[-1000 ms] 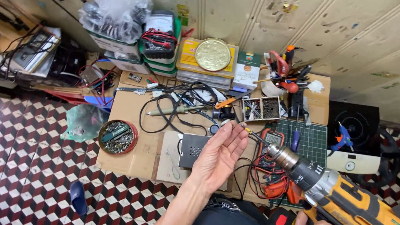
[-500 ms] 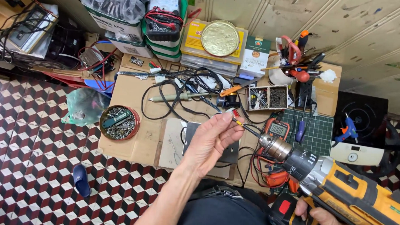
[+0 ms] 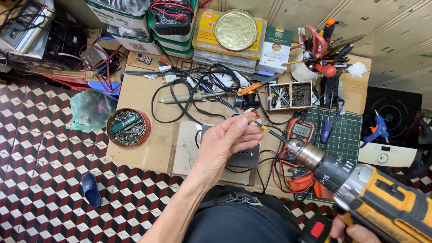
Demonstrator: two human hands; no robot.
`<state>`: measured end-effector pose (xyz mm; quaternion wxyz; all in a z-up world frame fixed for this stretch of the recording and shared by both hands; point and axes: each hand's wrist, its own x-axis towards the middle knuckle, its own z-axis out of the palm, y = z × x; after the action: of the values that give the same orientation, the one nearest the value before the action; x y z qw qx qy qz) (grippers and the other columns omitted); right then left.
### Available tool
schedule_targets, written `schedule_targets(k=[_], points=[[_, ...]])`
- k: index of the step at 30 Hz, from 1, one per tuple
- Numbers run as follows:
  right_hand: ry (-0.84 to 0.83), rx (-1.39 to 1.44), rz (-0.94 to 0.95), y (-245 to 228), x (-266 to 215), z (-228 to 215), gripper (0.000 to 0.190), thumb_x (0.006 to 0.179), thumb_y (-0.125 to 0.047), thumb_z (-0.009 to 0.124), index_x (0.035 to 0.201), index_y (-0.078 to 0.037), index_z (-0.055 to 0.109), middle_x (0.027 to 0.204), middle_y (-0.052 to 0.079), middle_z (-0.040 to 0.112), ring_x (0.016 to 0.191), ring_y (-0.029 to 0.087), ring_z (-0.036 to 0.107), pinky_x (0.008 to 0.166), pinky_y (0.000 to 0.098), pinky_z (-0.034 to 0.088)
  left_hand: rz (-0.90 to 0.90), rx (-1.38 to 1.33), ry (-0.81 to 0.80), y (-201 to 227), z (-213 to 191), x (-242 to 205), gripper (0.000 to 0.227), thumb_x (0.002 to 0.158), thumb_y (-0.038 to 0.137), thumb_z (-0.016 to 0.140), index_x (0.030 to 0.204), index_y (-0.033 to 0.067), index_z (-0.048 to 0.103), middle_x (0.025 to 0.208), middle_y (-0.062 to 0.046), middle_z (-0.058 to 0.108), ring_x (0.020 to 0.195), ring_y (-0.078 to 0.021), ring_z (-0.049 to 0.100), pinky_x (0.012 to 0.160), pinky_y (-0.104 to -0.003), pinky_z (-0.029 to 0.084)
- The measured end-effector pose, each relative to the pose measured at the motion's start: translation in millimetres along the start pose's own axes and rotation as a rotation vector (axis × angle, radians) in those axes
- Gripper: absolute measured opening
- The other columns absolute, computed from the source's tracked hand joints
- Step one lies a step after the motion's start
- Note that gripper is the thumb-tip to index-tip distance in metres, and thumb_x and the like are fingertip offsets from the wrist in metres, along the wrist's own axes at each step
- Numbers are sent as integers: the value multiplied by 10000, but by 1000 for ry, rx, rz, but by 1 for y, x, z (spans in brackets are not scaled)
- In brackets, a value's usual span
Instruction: Repairing and assembling an electronic power supply unit, including drilling holes in the metal casing.
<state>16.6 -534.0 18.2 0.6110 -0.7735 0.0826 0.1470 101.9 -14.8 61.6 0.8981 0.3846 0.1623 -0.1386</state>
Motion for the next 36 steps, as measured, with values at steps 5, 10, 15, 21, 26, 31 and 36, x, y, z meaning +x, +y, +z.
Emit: schedule_targets(k=[5,10,15,21,26,31,36], points=[[-3,-98,12,3,-10,21,564,931,-111,737,1450,-23,535,916,189,707,733,271,711,591,412,598,434,1119,70,13,-28,-18,666,861,372,761,1424,67,574,1290,-129,717,1206,-291,664,1053,-407,516],[-4,-179,28,-20,-23,68,564,925,-93,740,1449,-33,538,904,183,709,729,273,719,586,419,604,603,1609,-197,6,-34,-6,1068,571,426,939,1426,-29,487,1405,-258,532,1325,-413,448,1111,-520,333],[-4,-306,70,-35,-27,81,595,825,-95,783,1379,-18,577,1002,149,719,842,231,720,681,406,619,585,1695,-246,-3,-34,3,1116,498,411,960,1408,-28,485,1306,-188,593,1245,-366,530,1104,-486,360],[-12,-446,96,-46,-27,85,626,726,-96,826,1309,-3,617,1099,115,729,954,189,721,776,393,633,623,1639,-235,-5,-40,12,967,498,395,953,1304,21,572,1224,-185,608,1190,-368,545,1059,-483,381],[-19,-413,291,-45,-26,82,633,771,-54,863,1345,-20,598,974,171,695,809,262,724,702,454,644,637,1614,-236,-10,-47,17,904,554,464,922,1279,40,587,1195,-162,608,1168,-342,559,1015,-460,412],[0,-408,377,-56,-24,90,635,788,-12,864,1359,-32,586,926,176,683,739,282,768,675,463,639,549,1657,-297,0,-40,25,931,516,494,923,1258,56,573,1173,-148,600,1163,-342,552,982,-458,424],[-13,-448,329,-67,-26,89,556,778,-15,868,1283,-2,635,884,173,682,734,275,732,661,447,644,472,1924,-613,4,-30,40,939,563,541,915,1366,252,524,1213,-145,549,1162,-365,521,875,-535,438]])
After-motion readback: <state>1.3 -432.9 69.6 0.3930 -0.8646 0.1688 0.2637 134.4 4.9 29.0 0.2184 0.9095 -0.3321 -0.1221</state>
